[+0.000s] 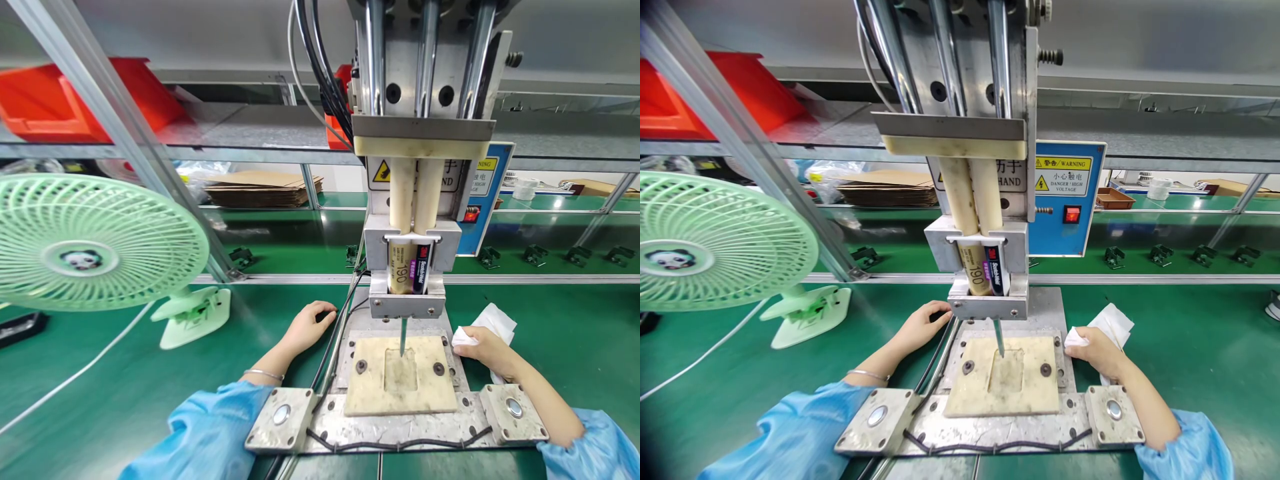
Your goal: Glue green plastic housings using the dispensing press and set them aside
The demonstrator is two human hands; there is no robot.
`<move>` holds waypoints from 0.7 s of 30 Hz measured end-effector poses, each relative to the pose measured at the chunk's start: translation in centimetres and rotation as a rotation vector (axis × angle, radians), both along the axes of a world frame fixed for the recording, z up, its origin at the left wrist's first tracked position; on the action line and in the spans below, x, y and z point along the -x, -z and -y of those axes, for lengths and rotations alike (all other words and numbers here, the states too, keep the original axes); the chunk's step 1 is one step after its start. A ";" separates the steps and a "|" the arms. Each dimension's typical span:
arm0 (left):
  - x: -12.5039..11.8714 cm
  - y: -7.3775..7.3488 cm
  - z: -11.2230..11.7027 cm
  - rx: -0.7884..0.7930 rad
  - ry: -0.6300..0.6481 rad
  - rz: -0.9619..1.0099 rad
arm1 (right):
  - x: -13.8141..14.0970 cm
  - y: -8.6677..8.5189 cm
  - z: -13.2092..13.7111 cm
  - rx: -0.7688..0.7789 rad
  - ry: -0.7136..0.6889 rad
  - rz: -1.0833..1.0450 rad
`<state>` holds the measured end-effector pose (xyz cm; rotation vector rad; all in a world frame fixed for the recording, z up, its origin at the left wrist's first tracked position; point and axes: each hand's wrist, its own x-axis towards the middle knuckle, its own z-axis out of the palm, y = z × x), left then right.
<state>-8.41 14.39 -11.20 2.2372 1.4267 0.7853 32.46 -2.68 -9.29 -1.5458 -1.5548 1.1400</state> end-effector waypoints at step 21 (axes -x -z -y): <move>-0.1 -0.2 0.2 -0.016 0.005 0.003 | 0.1 -0.4 0.2 0.009 0.003 0.005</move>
